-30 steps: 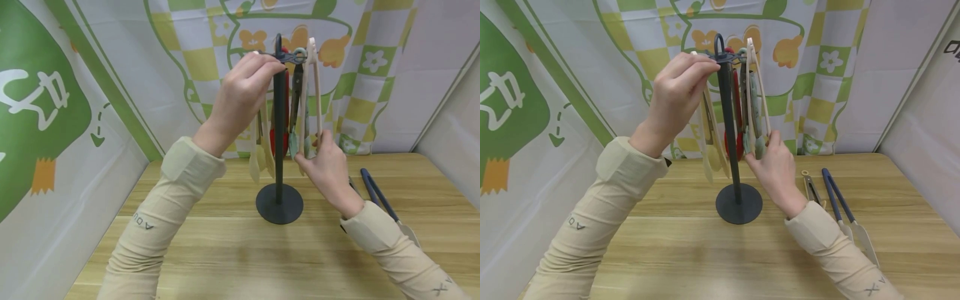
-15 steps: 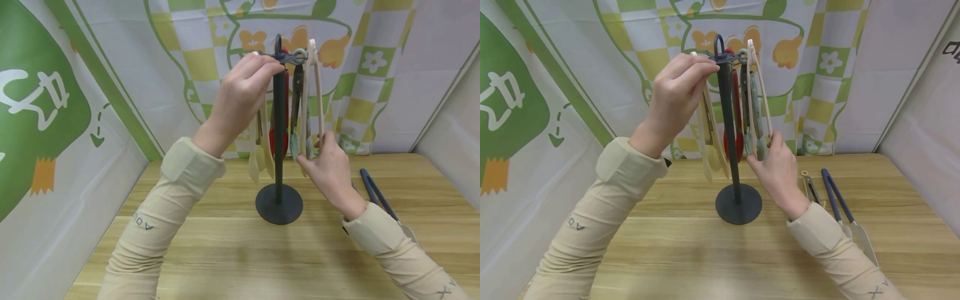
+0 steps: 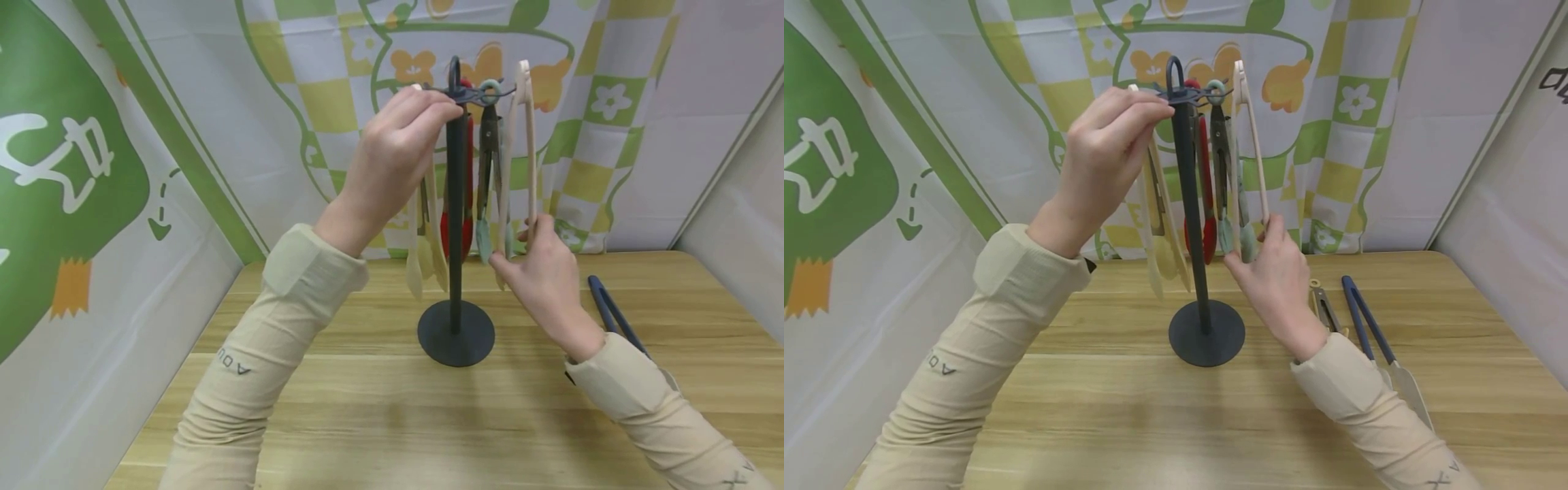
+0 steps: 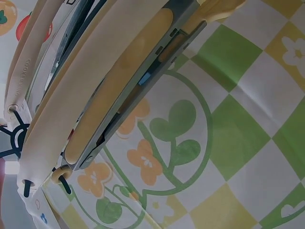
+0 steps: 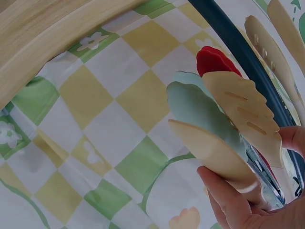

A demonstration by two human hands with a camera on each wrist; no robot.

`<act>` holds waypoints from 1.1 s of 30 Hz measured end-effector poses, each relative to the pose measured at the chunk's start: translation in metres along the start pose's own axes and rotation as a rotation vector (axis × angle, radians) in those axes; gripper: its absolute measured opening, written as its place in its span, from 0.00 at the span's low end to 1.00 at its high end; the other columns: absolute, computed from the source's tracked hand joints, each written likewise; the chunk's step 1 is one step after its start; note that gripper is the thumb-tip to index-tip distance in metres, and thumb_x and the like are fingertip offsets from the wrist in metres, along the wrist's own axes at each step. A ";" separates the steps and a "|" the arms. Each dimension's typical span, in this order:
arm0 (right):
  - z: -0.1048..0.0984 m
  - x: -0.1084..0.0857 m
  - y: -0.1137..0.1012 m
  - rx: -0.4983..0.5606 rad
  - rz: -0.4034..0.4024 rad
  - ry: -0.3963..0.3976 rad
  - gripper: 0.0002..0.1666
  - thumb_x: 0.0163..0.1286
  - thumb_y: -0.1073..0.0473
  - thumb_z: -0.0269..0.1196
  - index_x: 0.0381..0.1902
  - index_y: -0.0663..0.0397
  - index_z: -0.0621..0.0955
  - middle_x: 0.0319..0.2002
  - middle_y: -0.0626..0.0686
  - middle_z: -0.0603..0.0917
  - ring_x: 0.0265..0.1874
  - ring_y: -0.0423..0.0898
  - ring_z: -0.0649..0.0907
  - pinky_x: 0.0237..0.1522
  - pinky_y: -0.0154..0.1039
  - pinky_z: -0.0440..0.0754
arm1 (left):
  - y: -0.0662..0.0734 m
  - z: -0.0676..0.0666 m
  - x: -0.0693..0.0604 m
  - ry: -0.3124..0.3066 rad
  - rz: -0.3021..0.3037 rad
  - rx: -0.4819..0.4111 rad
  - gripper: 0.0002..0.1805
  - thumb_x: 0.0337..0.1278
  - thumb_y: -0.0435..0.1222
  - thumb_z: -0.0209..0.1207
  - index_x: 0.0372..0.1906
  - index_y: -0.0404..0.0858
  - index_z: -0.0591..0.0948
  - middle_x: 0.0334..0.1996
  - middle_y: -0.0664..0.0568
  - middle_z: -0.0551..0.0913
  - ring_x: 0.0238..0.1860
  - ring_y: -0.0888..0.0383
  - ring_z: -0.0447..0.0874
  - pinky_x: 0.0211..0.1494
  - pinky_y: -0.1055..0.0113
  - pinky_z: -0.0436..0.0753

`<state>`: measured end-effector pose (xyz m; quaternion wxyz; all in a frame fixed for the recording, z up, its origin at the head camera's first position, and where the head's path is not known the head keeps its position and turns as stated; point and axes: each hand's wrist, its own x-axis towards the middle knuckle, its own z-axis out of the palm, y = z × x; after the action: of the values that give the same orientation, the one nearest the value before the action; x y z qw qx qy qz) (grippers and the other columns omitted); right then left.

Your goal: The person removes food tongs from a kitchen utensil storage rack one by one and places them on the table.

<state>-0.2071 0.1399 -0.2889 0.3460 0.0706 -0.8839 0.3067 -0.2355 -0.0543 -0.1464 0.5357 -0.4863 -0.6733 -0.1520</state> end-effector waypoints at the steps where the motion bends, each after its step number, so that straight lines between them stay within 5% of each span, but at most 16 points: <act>1: 0.000 0.000 0.001 -0.001 0.000 0.001 0.25 0.52 0.58 0.64 0.42 0.67 0.68 0.29 0.61 0.78 0.18 0.56 0.76 0.17 0.47 0.73 | 0.000 0.000 0.000 0.001 0.001 0.000 0.14 0.64 0.25 0.43 0.35 0.26 0.80 0.35 0.42 0.82 0.35 0.51 0.77 0.47 0.73 0.76; 33: -0.020 -0.007 0.023 0.006 0.086 -0.095 0.29 0.52 0.58 0.67 0.45 0.71 0.68 0.28 0.59 0.70 0.23 0.53 0.70 0.19 0.42 0.68 | -0.004 -0.002 -0.004 -0.006 -0.042 -0.033 0.12 0.61 0.23 0.46 0.36 0.26 0.80 0.37 0.40 0.82 0.39 0.49 0.78 0.59 0.73 0.68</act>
<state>-0.1982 0.1695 -0.2938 0.2899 0.0482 -0.9007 0.3200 -0.2374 -0.0593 -0.1476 0.5222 -0.4813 -0.6824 -0.1731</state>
